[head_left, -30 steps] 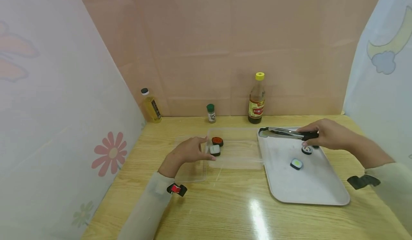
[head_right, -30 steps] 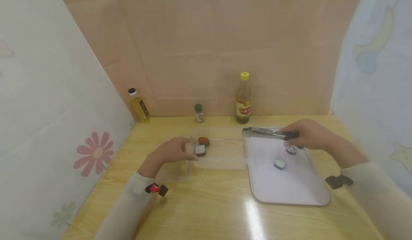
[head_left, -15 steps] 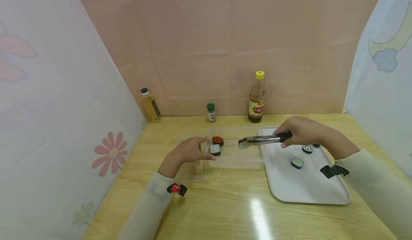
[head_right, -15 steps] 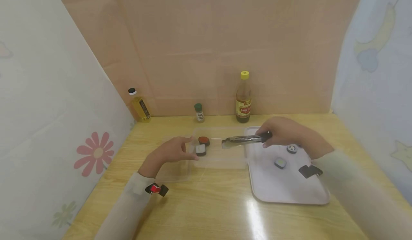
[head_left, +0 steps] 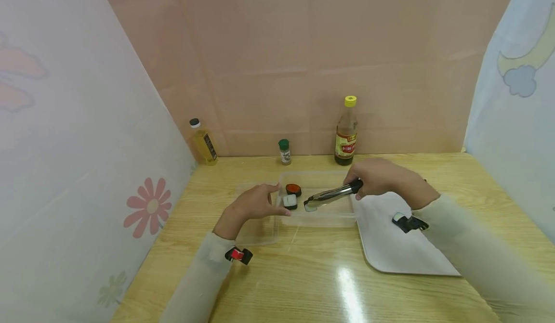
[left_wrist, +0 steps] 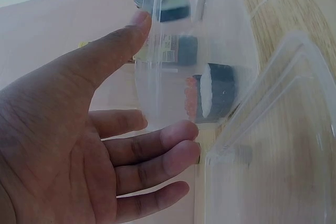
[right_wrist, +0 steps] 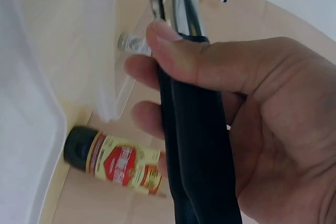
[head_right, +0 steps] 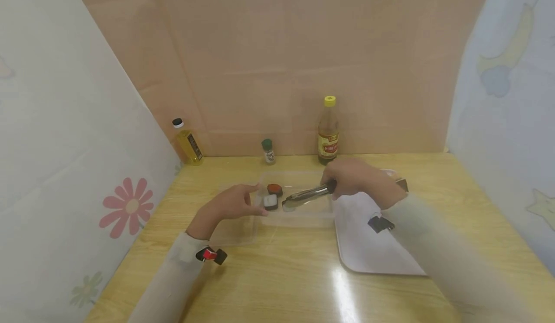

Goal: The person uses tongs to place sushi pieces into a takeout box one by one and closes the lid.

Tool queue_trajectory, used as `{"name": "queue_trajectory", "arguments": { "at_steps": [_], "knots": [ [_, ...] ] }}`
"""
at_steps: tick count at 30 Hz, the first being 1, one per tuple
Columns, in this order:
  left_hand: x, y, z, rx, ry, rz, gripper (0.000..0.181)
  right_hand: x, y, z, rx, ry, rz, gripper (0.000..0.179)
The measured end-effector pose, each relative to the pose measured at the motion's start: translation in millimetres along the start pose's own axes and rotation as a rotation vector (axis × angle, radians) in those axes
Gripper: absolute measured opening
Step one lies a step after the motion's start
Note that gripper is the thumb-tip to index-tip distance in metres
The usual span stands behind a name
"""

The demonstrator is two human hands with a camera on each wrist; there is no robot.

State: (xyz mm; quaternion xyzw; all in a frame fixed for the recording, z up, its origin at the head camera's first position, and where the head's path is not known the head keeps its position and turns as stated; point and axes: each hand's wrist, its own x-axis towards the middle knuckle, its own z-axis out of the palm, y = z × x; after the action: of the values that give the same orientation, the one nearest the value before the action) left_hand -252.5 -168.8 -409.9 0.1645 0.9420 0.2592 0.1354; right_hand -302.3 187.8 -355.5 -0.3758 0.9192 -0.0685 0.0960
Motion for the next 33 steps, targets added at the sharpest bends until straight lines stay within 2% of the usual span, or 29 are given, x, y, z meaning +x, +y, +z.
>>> {"name": "queue_trajectory", "arguments": {
  "at_steps": [9, 18, 25, 33],
  "knots": [
    [0.0, -0.2, -1.1, 0.000, -0.009, 0.002, 0.105, 29.1, -22, 11, -0.053, -0.017, 0.003, 0.035],
    [-0.2, 0.4, 0.2, 0.017, -0.003, -0.003, 0.104, 46.2, -37, 20, -0.017, -0.031, -0.024, 0.030],
    [0.8, -0.9, 3.0, 0.019, 0.000, 0.000, 0.104, 37.8, -43, 19, -0.091, -0.018, -0.012, 0.039],
    [2.7, -6.6, 3.1, 0.005, -0.001, 0.010, 0.105, 17.5, -24, 15, -0.026, 0.054, -0.008, 0.050]
  ]
}}
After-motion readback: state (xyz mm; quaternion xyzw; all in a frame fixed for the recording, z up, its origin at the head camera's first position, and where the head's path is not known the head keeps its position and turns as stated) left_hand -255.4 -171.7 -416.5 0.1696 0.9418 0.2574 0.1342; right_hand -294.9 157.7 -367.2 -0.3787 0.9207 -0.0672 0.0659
